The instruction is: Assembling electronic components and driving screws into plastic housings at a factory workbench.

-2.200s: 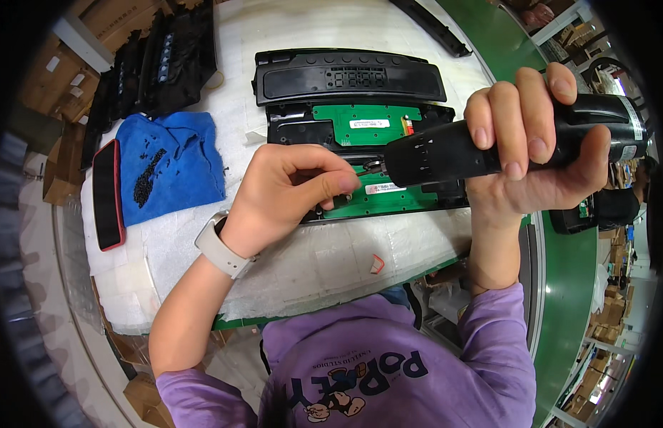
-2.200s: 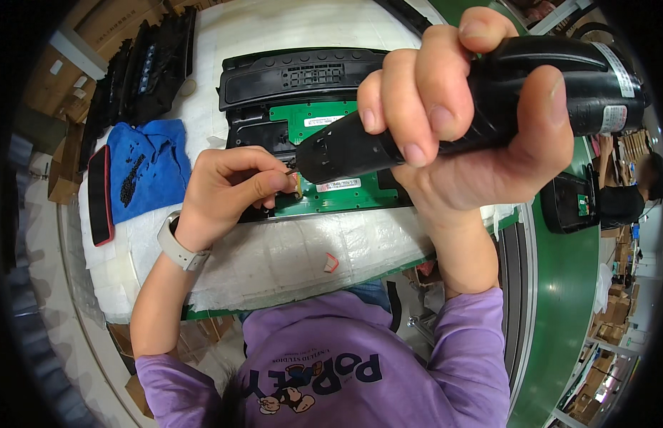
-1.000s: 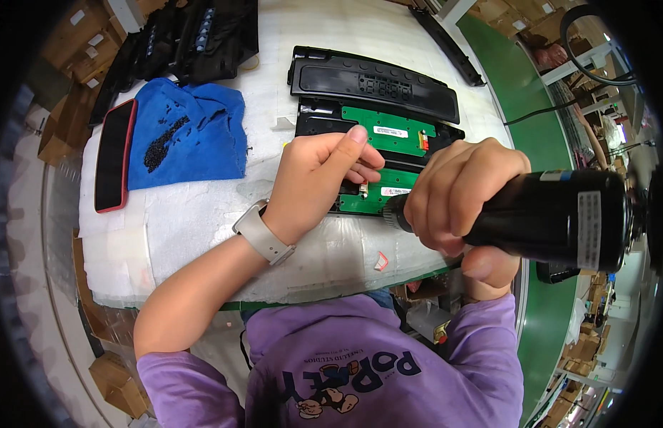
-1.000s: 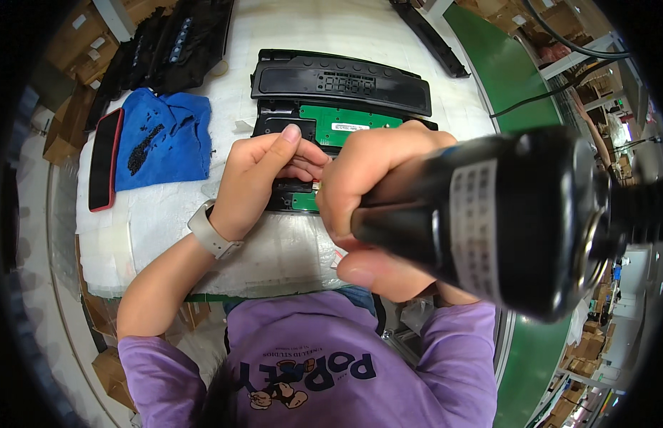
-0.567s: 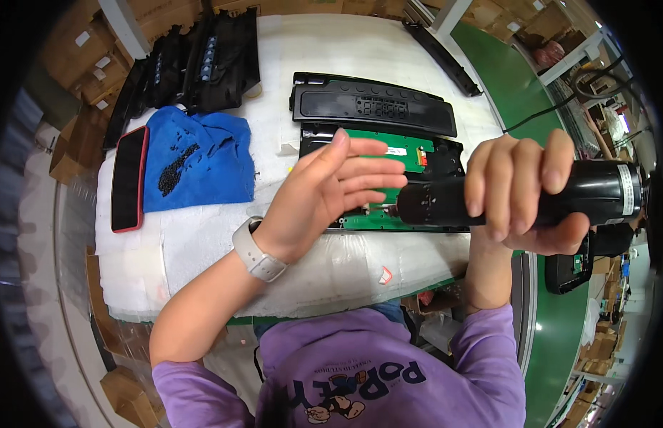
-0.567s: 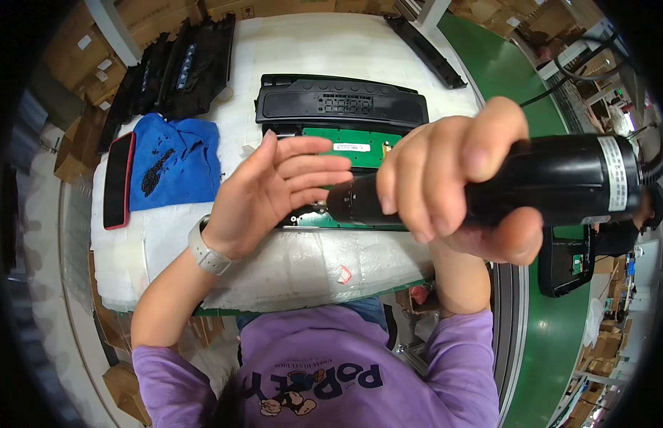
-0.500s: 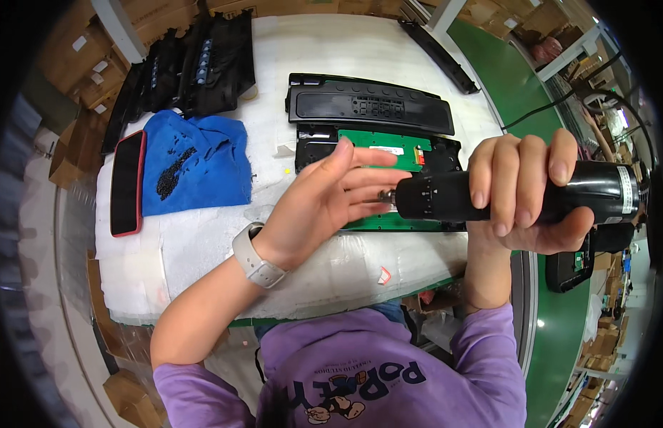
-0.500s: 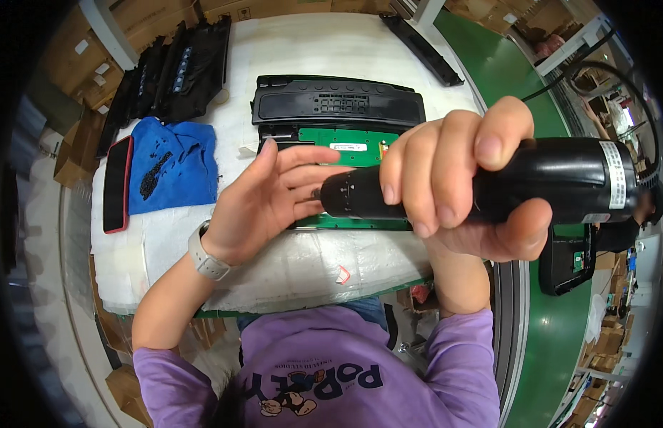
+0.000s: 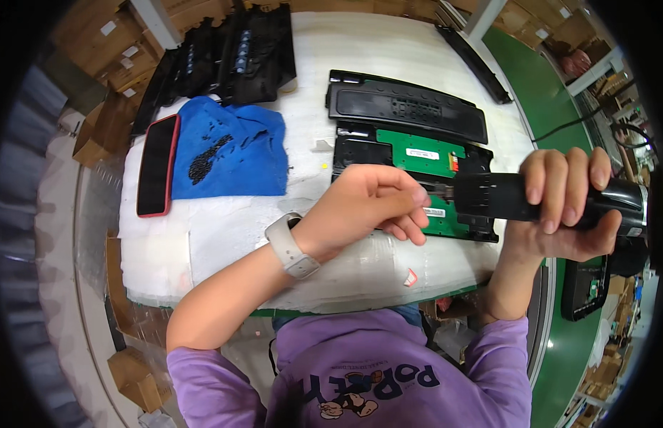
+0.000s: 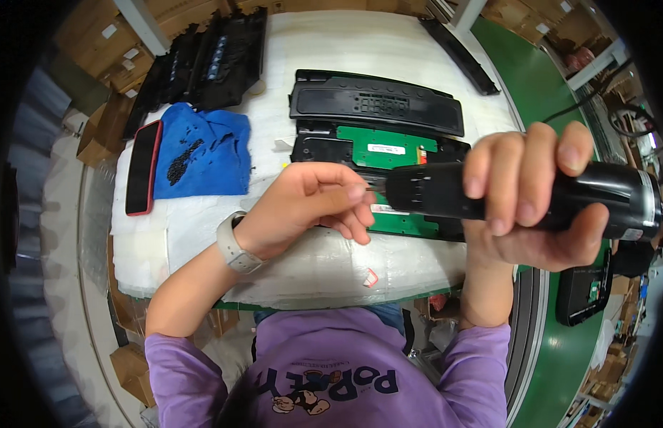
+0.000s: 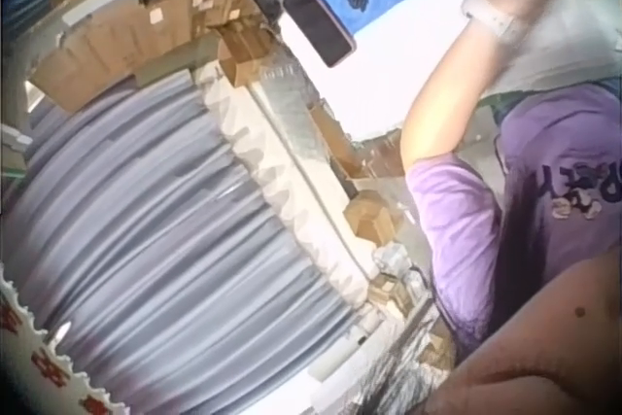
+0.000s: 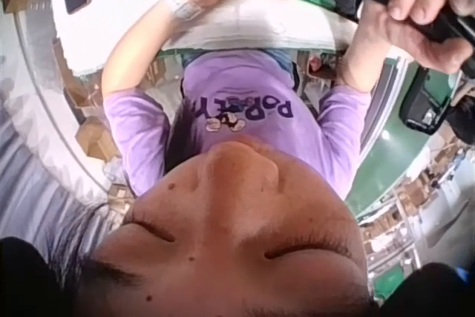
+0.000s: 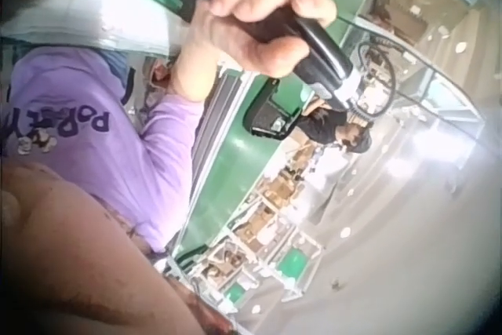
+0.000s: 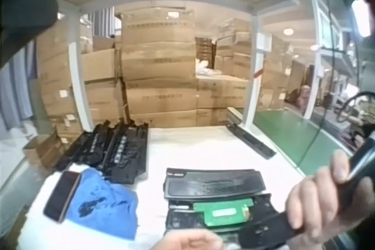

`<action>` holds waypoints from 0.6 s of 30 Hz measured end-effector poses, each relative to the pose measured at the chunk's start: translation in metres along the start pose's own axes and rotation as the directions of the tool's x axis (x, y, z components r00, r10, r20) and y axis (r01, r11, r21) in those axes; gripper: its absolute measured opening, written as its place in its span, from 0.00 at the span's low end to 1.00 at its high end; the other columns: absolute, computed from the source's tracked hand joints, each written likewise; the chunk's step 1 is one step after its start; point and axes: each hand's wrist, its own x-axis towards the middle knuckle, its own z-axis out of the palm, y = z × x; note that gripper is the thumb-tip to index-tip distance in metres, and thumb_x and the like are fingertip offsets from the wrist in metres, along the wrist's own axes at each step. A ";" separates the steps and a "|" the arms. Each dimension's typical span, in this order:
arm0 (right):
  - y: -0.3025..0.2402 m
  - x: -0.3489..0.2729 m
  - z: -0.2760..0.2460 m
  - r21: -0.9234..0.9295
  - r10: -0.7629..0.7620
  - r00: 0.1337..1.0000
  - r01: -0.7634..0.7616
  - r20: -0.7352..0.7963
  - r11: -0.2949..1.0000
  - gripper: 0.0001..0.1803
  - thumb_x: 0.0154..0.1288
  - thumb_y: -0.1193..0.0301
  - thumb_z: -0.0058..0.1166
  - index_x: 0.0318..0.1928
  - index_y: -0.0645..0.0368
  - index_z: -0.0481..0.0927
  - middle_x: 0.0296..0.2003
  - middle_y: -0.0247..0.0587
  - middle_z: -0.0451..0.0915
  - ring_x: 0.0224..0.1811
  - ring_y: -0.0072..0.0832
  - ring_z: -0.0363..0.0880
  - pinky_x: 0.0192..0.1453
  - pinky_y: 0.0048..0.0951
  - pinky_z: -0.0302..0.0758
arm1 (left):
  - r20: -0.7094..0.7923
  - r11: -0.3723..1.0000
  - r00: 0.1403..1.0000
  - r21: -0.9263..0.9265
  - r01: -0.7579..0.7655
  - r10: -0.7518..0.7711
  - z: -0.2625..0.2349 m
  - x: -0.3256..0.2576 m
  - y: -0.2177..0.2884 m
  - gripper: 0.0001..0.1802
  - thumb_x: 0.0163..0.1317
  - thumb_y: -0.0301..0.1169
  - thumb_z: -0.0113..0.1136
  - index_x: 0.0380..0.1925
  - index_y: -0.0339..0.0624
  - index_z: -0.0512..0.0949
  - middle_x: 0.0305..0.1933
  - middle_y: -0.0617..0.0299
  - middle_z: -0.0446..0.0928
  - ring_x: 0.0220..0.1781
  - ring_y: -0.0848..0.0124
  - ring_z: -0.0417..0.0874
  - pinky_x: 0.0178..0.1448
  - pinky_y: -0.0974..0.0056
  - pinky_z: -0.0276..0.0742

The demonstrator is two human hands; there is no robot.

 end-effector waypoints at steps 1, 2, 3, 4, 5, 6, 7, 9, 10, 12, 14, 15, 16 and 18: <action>-0.003 0.001 -0.003 0.023 0.012 1.000 -0.012 -0.008 1.000 0.17 0.54 0.62 0.59 0.36 0.56 0.66 0.16 0.25 0.68 0.13 0.17 0.67 0.29 0.25 0.66 | -0.019 1.000 1.000 -0.010 0.001 -0.001 0.002 -0.001 0.001 0.12 0.65 0.35 0.53 0.36 0.35 0.75 0.30 0.58 0.79 0.31 0.70 0.84 0.36 0.74 0.76; -0.005 0.001 -0.003 0.021 0.009 0.999 -0.008 -0.045 1.000 0.17 0.53 0.63 0.59 0.36 0.56 0.66 0.16 0.26 0.68 0.13 0.17 0.67 0.29 0.25 0.66 | -0.031 1.000 1.000 -0.008 -0.003 0.002 0.002 -0.001 0.001 0.12 0.65 0.35 0.53 0.36 0.35 0.75 0.30 0.58 0.79 0.31 0.70 0.84 0.36 0.74 0.76; -0.006 0.001 -0.003 0.019 0.000 0.999 0.001 -0.053 1.000 0.17 0.53 0.64 0.59 0.36 0.56 0.66 0.16 0.26 0.68 0.13 0.17 0.67 0.28 0.24 0.66 | -0.045 1.000 0.999 0.000 -0.027 0.027 0.002 -0.001 0.000 0.12 0.65 0.35 0.53 0.36 0.34 0.75 0.30 0.57 0.79 0.31 0.70 0.84 0.36 0.74 0.76; -0.006 0.002 -0.003 0.017 -0.009 0.998 0.010 -0.062 1.000 0.17 0.52 0.64 0.59 0.36 0.56 0.65 0.16 0.26 0.68 0.12 0.17 0.67 0.28 0.24 0.66 | -0.058 0.999 0.997 0.008 -0.052 0.052 0.002 -0.001 -0.001 0.13 0.65 0.34 0.53 0.37 0.33 0.76 0.31 0.57 0.80 0.31 0.70 0.84 0.36 0.74 0.76; -0.006 0.002 -0.003 0.023 -0.009 0.998 0.010 -0.060 1.000 0.17 0.52 0.64 0.59 0.36 0.56 0.65 0.16 0.26 0.68 0.12 0.17 0.67 0.28 0.24 0.66 | -0.064 0.999 0.997 0.011 -0.053 0.054 0.004 -0.001 -0.001 0.13 0.65 0.34 0.53 0.37 0.33 0.76 0.31 0.57 0.80 0.31 0.70 0.84 0.36 0.74 0.76; -0.006 0.002 -0.002 0.039 -0.001 0.999 0.004 -0.054 0.999 0.17 0.52 0.65 0.59 0.35 0.56 0.65 0.15 0.26 0.68 0.12 0.17 0.67 0.27 0.24 0.65 | -0.072 0.994 0.994 0.068 -0.082 0.087 0.005 -0.001 -0.001 0.12 0.64 0.33 0.54 0.37 0.32 0.77 0.32 0.56 0.80 0.30 0.71 0.83 0.35 0.74 0.76; -0.006 0.003 -0.003 0.054 0.006 0.999 -0.003 -0.050 0.999 0.16 0.52 0.65 0.59 0.35 0.56 0.65 0.15 0.26 0.68 0.12 0.17 0.67 0.27 0.24 0.65 | -0.078 0.986 0.990 0.126 -0.110 0.120 0.006 -0.001 -0.001 0.12 0.63 0.32 0.54 0.38 0.31 0.78 0.32 0.56 0.80 0.30 0.72 0.83 0.34 0.75 0.75; -0.007 0.004 -0.011 0.060 0.020 0.999 -0.022 0.040 0.998 0.17 0.55 0.63 0.57 0.38 0.57 0.65 0.17 0.27 0.69 0.13 0.18 0.68 0.28 0.25 0.67 | -0.073 0.971 0.986 0.197 -0.136 0.153 0.007 -0.001 -0.002 0.11 0.62 0.30 0.55 0.37 0.30 0.78 0.32 0.55 0.81 0.29 0.73 0.83 0.35 0.75 0.75; -0.007 0.005 -0.014 0.058 0.034 0.991 -0.041 0.128 0.997 0.18 0.58 0.60 0.55 0.42 0.58 0.66 0.19 0.27 0.69 0.15 0.18 0.69 0.29 0.26 0.69 | -0.061 0.951 0.981 0.264 -0.161 0.183 0.007 -0.002 -0.002 0.10 0.61 0.28 0.57 0.36 0.29 0.79 0.32 0.55 0.81 0.29 0.74 0.83 0.35 0.75 0.76; -0.006 0.006 -0.015 0.069 0.053 0.987 -0.063 0.150 0.996 0.18 0.58 0.60 0.55 0.42 0.58 0.66 0.18 0.27 0.69 0.15 0.19 0.70 0.29 0.26 0.69 | -0.060 0.939 0.981 0.304 -0.160 0.186 0.007 -0.002 -0.002 0.09 0.60 0.26 0.57 0.35 0.29 0.80 0.31 0.55 0.81 0.28 0.75 0.82 0.35 0.74 0.76; -0.005 0.007 -0.014 0.078 0.072 0.983 -0.087 0.171 0.993 0.18 0.58 0.60 0.55 0.41 0.58 0.66 0.18 0.28 0.69 0.15 0.19 0.70 0.28 0.26 0.70 | -0.057 0.927 0.980 0.340 -0.159 0.189 0.007 -0.001 -0.003 0.08 0.58 0.24 0.58 0.33 0.28 0.80 0.30 0.56 0.81 0.28 0.76 0.82 0.35 0.74 0.76; -0.004 0.006 -0.012 0.061 0.098 0.983 -0.109 0.154 0.992 0.18 0.59 0.60 0.54 0.41 0.57 0.66 0.18 0.28 0.69 0.15 0.19 0.70 0.28 0.26 0.70 | -0.070 0.910 0.978 0.386 -0.154 0.196 0.007 -0.001 -0.005 0.07 0.57 0.23 0.59 0.33 0.28 0.80 0.30 0.56 0.81 0.27 0.76 0.82 0.35 0.74 0.77; -0.004 0.006 -0.011 0.046 0.124 0.983 -0.131 0.137 0.990 0.18 0.59 0.60 0.54 0.41 0.57 0.65 0.18 0.28 0.69 0.15 0.19 0.70 0.28 0.26 0.70 | -0.083 0.890 0.976 0.430 -0.149 0.203 0.007 -0.001 -0.005 0.06 0.56 0.22 0.59 0.32 0.28 0.81 0.29 0.56 0.81 0.27 0.76 0.82 0.36 0.74 0.77; -0.004 0.005 -0.010 0.042 0.134 0.982 -0.141 0.131 0.989 0.18 0.59 0.60 0.54 0.41 0.57 0.65 0.18 0.28 0.69 0.15 0.19 0.69 0.28 0.27 0.71 | -0.086 0.884 0.975 0.443 -0.145 0.204 0.008 -0.002 -0.003 0.06 0.56 0.22 0.59 0.32 0.29 0.81 0.29 0.56 0.81 0.27 0.77 0.81 0.35 0.74 0.77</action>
